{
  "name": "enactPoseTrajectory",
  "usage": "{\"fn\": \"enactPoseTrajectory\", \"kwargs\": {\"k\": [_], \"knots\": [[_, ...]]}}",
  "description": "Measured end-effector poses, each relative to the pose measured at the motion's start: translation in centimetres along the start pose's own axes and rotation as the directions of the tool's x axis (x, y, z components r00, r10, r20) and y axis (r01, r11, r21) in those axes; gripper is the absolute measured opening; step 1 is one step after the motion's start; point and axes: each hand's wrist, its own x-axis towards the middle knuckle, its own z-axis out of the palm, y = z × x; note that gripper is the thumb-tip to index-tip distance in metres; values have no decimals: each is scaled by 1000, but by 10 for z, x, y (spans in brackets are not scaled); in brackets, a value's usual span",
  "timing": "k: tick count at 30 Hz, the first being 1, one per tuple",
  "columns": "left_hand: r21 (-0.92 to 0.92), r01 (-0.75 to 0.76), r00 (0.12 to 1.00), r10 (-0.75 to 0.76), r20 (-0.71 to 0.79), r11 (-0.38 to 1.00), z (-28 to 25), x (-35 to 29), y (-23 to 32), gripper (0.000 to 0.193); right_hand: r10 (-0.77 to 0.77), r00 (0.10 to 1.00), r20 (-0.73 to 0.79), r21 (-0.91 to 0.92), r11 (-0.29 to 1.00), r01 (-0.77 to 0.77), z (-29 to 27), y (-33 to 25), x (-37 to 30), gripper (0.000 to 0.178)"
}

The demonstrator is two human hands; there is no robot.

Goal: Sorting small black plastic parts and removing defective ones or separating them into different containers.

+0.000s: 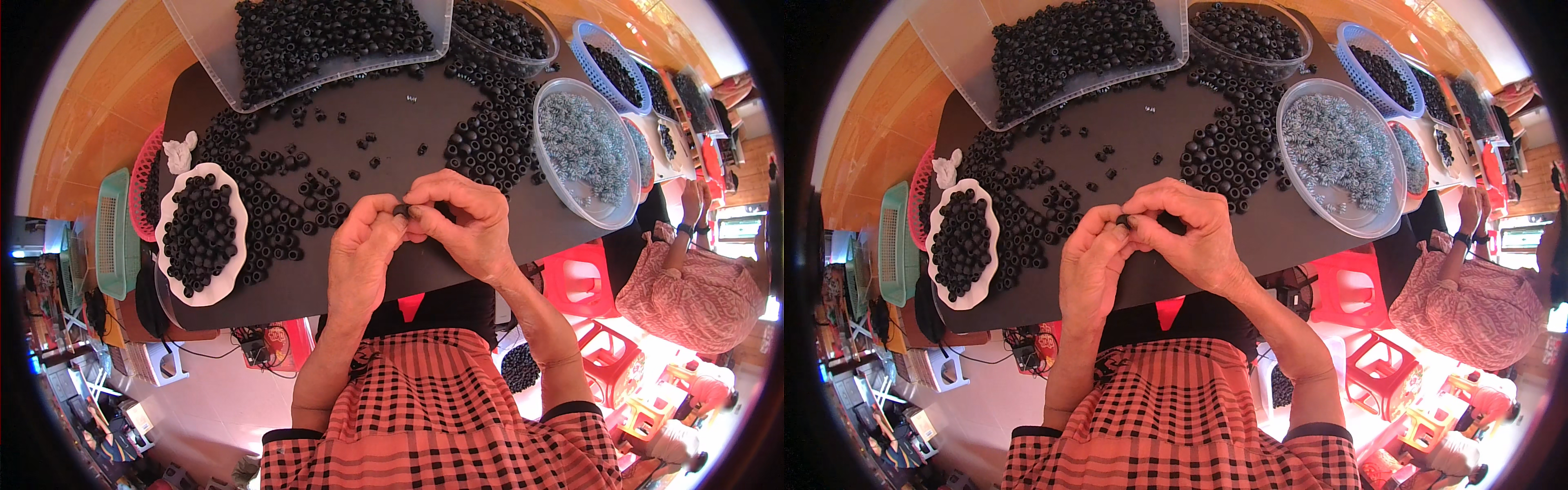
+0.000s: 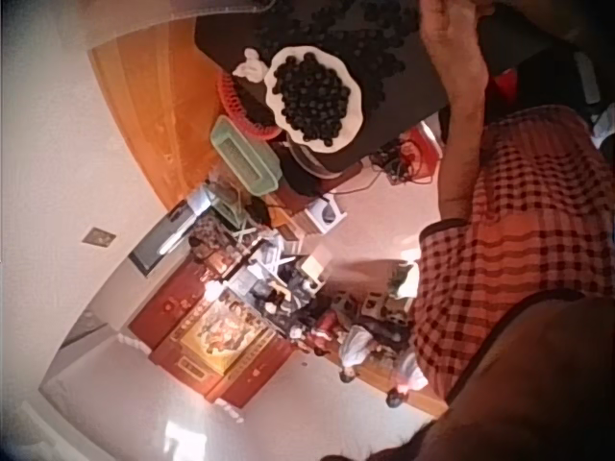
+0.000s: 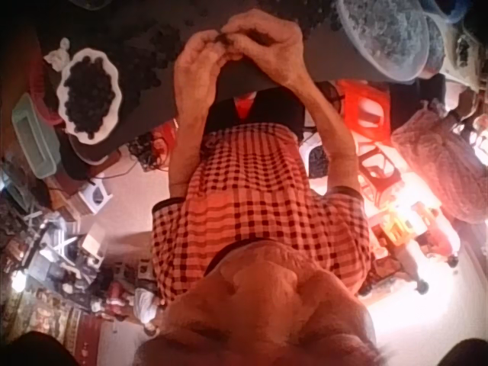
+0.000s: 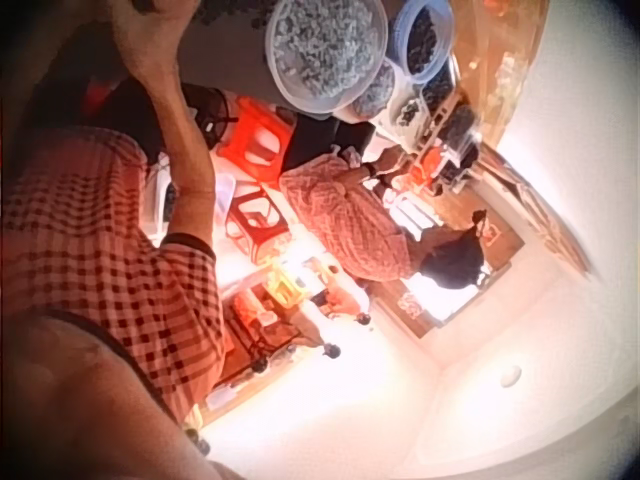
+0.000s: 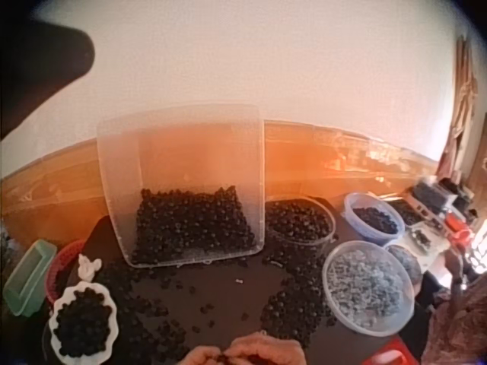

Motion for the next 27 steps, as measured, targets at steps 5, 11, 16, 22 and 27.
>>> {"fn": "enactPoseTrajectory", "kwargs": {"k": [5,11,16,22,27], "knots": [[57,-29,1000,29,2,998,-1,0,-2,17,7,1000,-12,-18,1000,-7,1,0,-2,16],[91,-32,999,32,2,995,-4,-1,-3,17,-22,1000,18,-24,999,23,0,2,-1,17],[-27,-38,999,38,14,999,1,2,-4,20,-49,998,38,-116,992,53,1,1,0,22],[-150,2,999,4,39,989,-1,3,-6,25,-108,992,71,-237,964,122,3,-2,0,33],[-276,17,999,-2,54,961,3,3,-10,26,-187,982,38,-301,934,189,6,0,-2,36]]}}
